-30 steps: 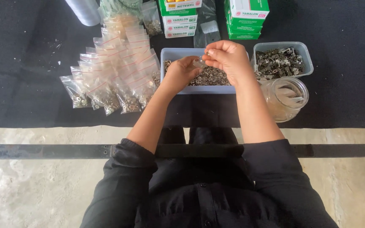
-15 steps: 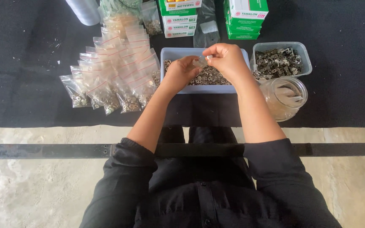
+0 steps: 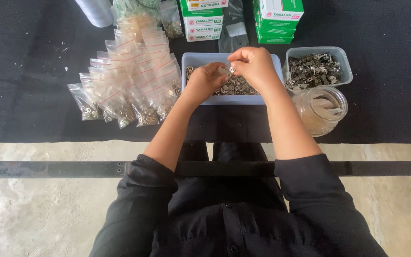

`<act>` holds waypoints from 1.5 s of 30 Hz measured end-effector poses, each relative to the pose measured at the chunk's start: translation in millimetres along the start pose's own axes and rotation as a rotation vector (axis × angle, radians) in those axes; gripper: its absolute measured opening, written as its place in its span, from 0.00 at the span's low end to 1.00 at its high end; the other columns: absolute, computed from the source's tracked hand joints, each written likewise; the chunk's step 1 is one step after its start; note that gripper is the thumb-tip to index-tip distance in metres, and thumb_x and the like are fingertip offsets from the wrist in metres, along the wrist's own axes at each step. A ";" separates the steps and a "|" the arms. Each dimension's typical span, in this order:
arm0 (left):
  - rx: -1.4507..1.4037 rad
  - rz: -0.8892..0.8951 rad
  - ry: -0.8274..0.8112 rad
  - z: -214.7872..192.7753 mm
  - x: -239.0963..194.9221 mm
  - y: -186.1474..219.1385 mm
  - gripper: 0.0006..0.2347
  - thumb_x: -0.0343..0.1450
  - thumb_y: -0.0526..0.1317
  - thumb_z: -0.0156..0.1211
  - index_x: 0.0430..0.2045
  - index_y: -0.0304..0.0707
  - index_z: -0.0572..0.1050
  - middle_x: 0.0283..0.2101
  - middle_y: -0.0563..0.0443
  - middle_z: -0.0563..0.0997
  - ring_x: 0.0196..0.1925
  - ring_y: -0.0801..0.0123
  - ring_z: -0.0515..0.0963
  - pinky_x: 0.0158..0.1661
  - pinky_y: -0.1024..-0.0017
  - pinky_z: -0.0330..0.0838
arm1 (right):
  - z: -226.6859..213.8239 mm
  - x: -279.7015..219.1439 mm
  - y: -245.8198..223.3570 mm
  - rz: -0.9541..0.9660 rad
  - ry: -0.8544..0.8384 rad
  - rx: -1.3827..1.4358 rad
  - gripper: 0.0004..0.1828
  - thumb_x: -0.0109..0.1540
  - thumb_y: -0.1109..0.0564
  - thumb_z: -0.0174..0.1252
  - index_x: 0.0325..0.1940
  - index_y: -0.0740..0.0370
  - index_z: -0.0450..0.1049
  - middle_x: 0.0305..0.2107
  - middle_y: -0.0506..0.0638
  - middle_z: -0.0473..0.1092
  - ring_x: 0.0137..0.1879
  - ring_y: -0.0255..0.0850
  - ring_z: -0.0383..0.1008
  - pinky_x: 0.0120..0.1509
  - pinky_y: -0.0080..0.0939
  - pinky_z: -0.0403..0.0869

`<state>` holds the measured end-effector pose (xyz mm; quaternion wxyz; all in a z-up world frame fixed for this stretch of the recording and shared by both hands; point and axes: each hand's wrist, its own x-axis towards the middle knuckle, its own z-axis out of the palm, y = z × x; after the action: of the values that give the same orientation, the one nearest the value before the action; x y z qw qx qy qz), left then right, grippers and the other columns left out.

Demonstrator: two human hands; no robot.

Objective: Picking up small metal hardware components from a tray and placing them into small plastic zip-lock bags.

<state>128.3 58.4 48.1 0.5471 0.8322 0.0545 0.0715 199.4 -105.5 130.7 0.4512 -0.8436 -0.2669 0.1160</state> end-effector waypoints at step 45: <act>-0.393 0.213 0.128 6.2 12.9 -35.2 0.14 0.75 0.41 0.63 0.53 0.38 0.77 0.26 0.49 0.85 0.24 0.70 0.84 0.32 0.74 0.78 | 9.7 -10.0 62.5 -0.248 0.175 -0.053 0.11 0.67 0.63 0.59 0.53 0.61 0.78 0.49 0.60 0.72 0.60 0.56 0.71 0.56 0.49 0.80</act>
<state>141.7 68.9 14.2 0.6836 0.7044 -0.0140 0.1906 208.4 -132.4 73.2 0.4613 -0.8226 -0.3317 -0.0214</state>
